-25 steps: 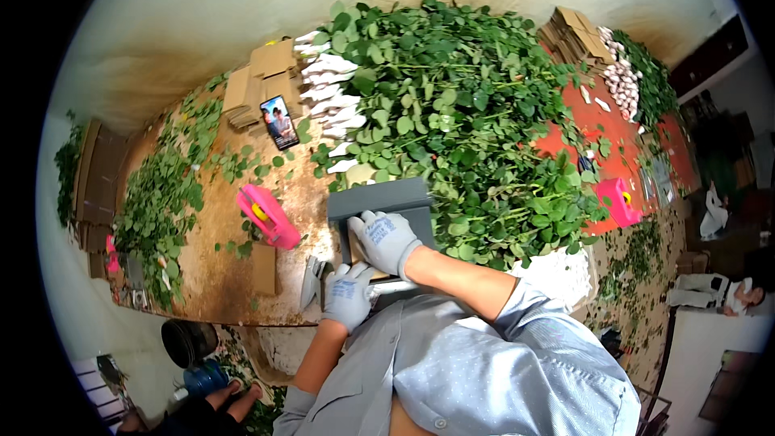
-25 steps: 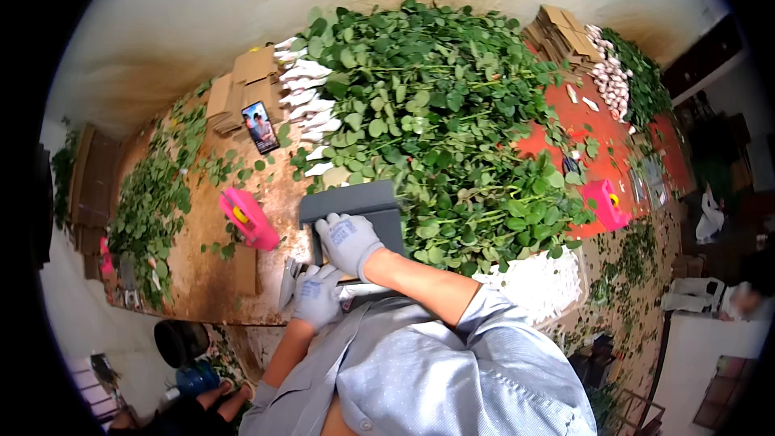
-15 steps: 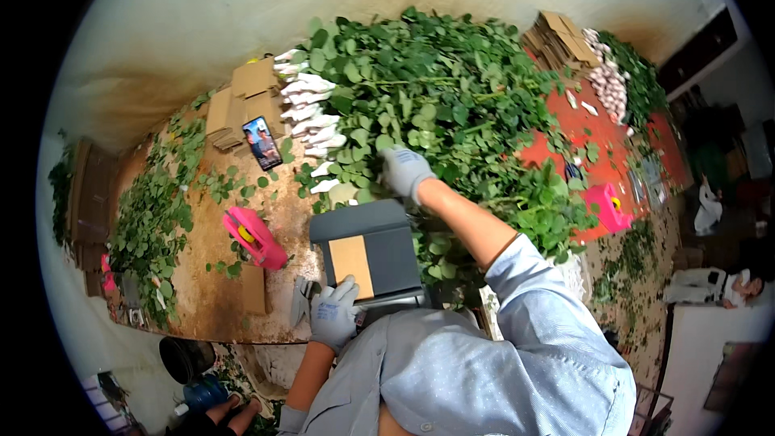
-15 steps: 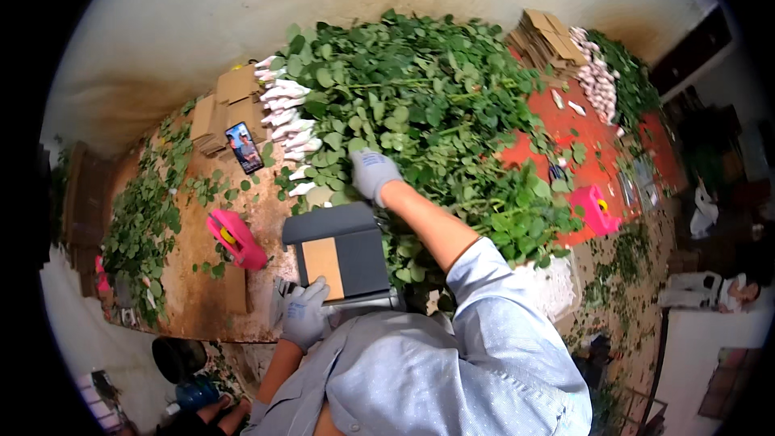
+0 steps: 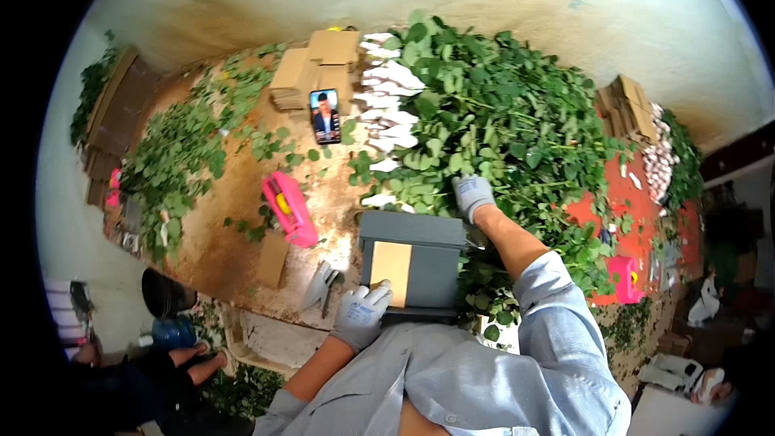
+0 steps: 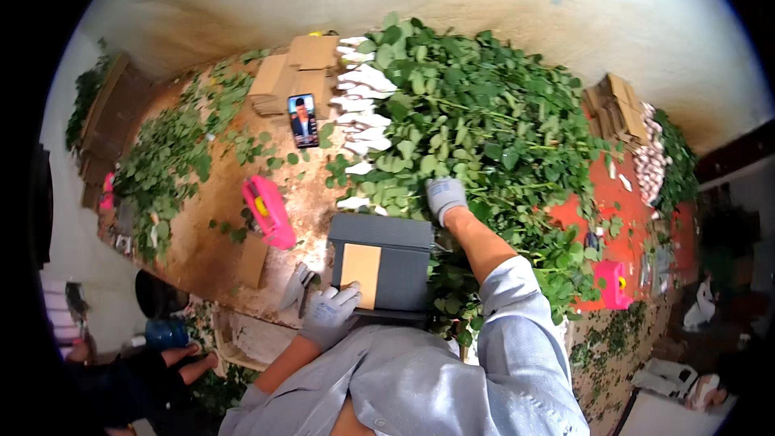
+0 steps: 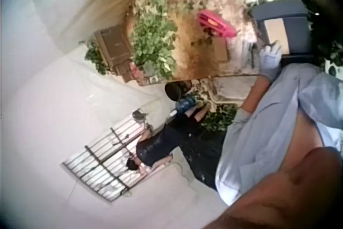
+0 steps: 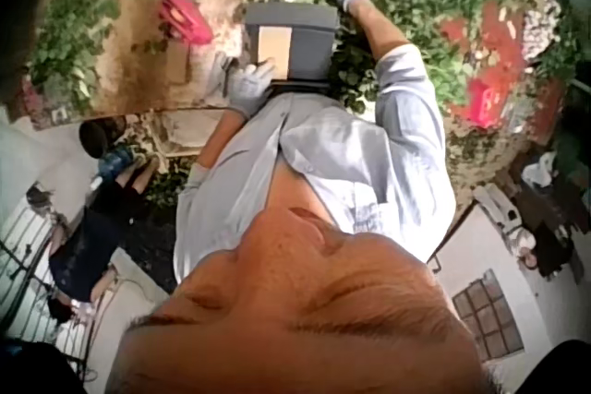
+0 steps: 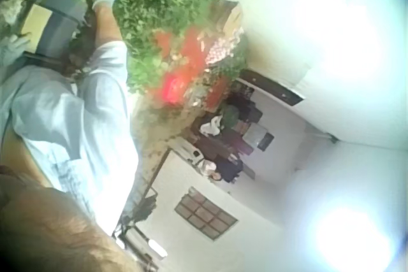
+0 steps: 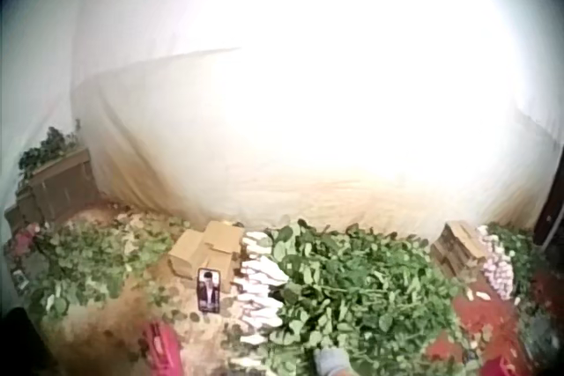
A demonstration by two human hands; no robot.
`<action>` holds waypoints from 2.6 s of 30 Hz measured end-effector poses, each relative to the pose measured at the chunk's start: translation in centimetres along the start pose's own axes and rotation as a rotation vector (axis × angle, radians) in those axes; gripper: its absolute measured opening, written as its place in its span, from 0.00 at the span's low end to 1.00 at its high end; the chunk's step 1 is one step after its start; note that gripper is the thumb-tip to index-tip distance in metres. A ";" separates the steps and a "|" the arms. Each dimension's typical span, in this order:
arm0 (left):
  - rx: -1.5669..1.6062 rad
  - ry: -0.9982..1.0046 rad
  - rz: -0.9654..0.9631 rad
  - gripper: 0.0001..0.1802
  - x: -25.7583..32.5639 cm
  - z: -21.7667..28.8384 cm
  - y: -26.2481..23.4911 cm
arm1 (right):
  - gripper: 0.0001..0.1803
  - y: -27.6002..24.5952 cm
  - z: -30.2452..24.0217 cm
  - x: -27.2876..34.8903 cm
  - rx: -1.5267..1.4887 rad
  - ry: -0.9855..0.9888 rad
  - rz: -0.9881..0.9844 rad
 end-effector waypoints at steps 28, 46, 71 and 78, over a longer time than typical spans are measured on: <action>-0.051 -0.012 -0.056 0.23 1.1 -0.8 2.2 | 0.14 -16.6 -0.9 20.0 -0.029 -0.062 0.120; -0.106 0.051 0.042 0.21 1.4 -1.5 2.1 | 0.12 -2.5 2.0 0.1 -0.352 0.024 -0.509; -0.066 -0.007 0.067 0.16 0.3 -0.3 0.3 | 0.17 -6.0 15.9 2.7 0.323 0.183 -0.058; -0.053 0.007 0.063 0.20 0.9 -0.2 0.7 | 0.13 -15.1 15.4 4.1 0.544 0.124 0.085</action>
Point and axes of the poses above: each hand's wrist, its own x-axis away from the middle knuckle, its own y-axis out of the palm, z = x × y, the point moved 8 cm from there along -x, towards the middle knuckle, and after that the axes turned 10 degrees about y, right-handed, at the moved point
